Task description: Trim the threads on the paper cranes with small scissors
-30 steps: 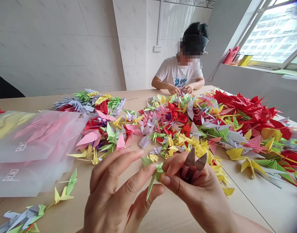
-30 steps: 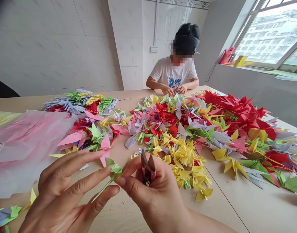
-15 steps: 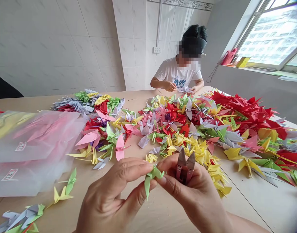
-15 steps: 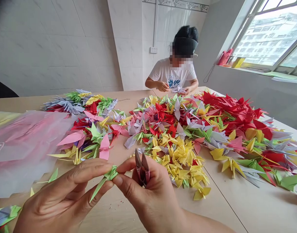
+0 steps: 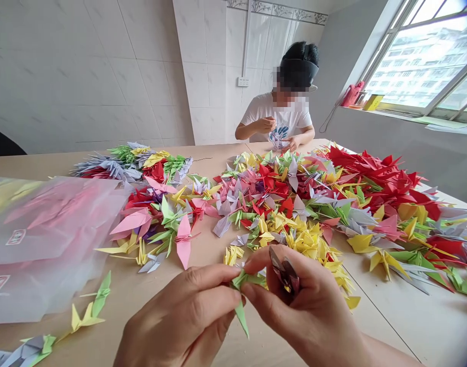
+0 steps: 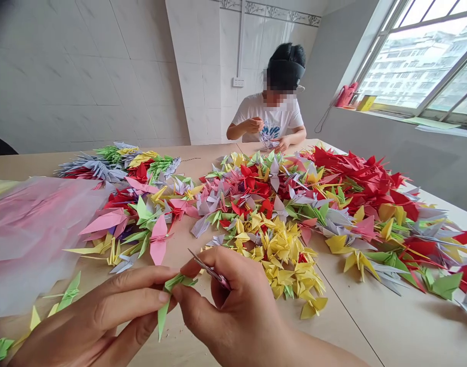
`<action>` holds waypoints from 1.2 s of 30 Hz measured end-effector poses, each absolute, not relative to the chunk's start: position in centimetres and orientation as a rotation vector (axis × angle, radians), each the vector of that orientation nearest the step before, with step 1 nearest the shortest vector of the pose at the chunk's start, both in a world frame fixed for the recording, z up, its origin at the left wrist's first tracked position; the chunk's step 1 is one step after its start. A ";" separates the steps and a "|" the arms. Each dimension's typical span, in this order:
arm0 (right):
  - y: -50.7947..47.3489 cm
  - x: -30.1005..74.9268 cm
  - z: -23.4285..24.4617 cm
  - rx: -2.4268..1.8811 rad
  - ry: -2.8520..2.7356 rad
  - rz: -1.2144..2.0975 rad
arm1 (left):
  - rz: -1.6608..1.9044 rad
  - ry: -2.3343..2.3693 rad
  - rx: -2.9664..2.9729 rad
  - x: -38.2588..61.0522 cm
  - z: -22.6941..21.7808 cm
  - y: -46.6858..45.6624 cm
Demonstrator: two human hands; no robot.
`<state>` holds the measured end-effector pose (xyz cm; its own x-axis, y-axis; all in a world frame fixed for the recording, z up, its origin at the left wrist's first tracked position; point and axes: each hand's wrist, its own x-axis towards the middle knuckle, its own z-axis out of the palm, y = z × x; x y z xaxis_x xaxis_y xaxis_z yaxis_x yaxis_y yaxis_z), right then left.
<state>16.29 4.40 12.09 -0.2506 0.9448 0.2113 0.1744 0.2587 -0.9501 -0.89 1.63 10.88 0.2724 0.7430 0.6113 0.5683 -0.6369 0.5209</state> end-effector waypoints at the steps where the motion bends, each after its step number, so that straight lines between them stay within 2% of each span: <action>1: 4.4 16.3 12.1 -1.069 -1.629 1.106 | 1.306 1.213 2.316 -0.8 10.8 1.6; 6: 4.5 16.4 12.3 -1.102 -1.523 1.329 | 1.460 1.187 2.036 -0.2 10.6 1.7; 10: 4.8 16.2 12.5 -1.114 -1.470 1.440 | 1.308 1.133 2.023 -0.6 10.7 2.1; 23: 4.5 16.3 12.5 -1.020 -1.477 1.484 | 1.356 1.202 1.897 0.3 11.0 1.8; 36: 4.8 16.6 12.2 -0.959 -1.452 1.558 | 1.364 1.074 1.882 0.0 11.2 2.8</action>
